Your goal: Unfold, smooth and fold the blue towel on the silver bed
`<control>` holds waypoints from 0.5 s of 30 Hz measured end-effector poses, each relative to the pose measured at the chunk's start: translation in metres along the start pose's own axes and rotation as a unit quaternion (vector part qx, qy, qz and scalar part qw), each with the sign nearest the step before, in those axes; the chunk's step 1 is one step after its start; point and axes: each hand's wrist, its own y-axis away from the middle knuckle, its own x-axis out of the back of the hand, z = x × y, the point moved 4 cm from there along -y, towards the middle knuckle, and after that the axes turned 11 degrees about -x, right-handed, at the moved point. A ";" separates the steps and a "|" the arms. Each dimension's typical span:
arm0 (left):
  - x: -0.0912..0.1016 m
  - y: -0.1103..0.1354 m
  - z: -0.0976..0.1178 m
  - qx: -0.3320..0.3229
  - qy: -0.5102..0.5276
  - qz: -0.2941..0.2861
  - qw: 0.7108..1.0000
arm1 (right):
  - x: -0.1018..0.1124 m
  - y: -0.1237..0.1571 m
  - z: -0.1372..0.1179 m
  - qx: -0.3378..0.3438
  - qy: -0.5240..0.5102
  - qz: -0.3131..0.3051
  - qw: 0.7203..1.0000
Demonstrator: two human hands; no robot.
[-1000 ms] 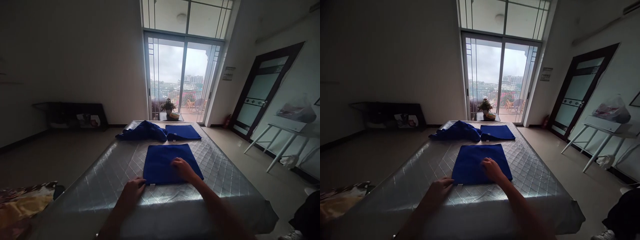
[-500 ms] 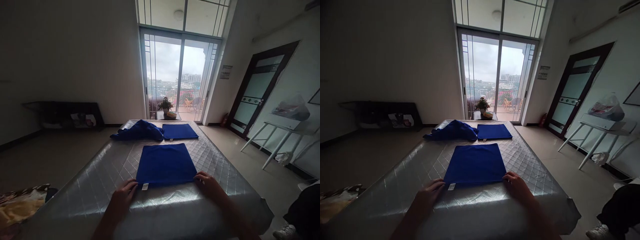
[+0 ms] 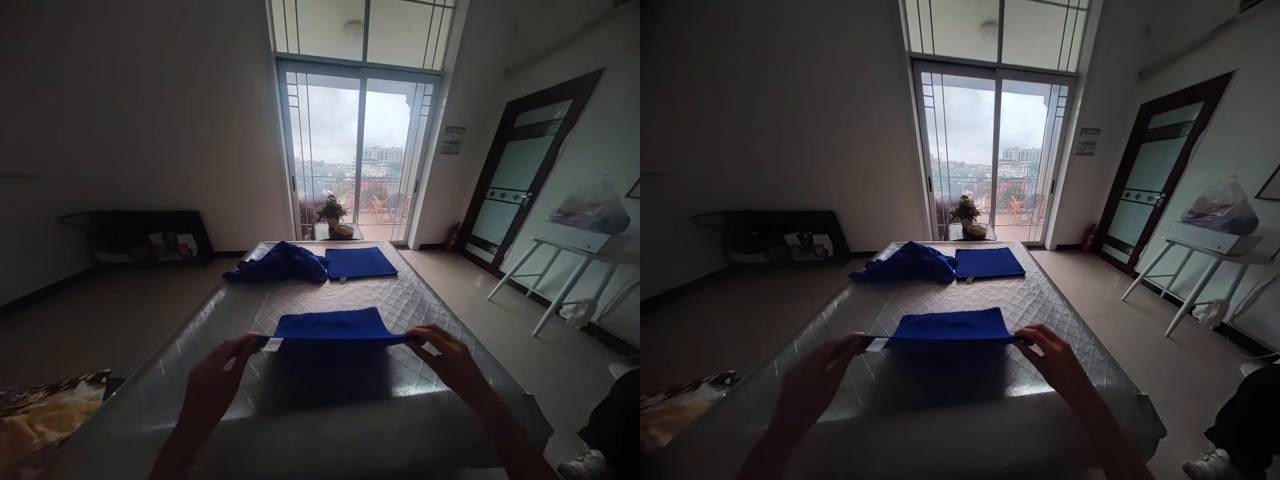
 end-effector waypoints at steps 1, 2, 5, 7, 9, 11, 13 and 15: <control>0.011 -0.007 0.007 0.000 -0.020 0.018 1.000 | 0.010 -0.008 -0.008 0.006 0.005 0.010 1.000; 0.021 -0.014 0.015 -0.005 -0.036 0.034 0.999 | 0.019 -0.017 -0.014 0.006 0.012 0.017 1.000; 0.041 -0.047 0.032 -0.035 -0.060 0.052 0.996 | 0.038 -0.050 -0.022 -0.010 0.029 0.010 0.999; 0.042 -0.078 0.036 -0.047 -0.054 0.023 0.997 | 0.041 -0.078 -0.016 -0.032 0.036 -0.014 0.999; 0.036 -0.111 0.035 -0.038 -0.033 -0.012 0.999 | 0.036 -0.107 -0.004 -0.058 0.041 -0.038 0.997; 0.026 -0.143 0.031 -0.019 0.007 -0.028 0.999 | 0.026 -0.138 0.010 -0.080 0.052 -0.057 0.994; 0.019 -0.171 0.029 -0.007 0.053 -0.015 0.998 | 0.018 -0.167 0.019 -0.091 0.077 -0.062 0.991; 0.019 -0.189 0.031 -0.002 0.113 0.024 0.993 | 0.016 -0.189 0.017 -0.083 0.103 -0.036 0.991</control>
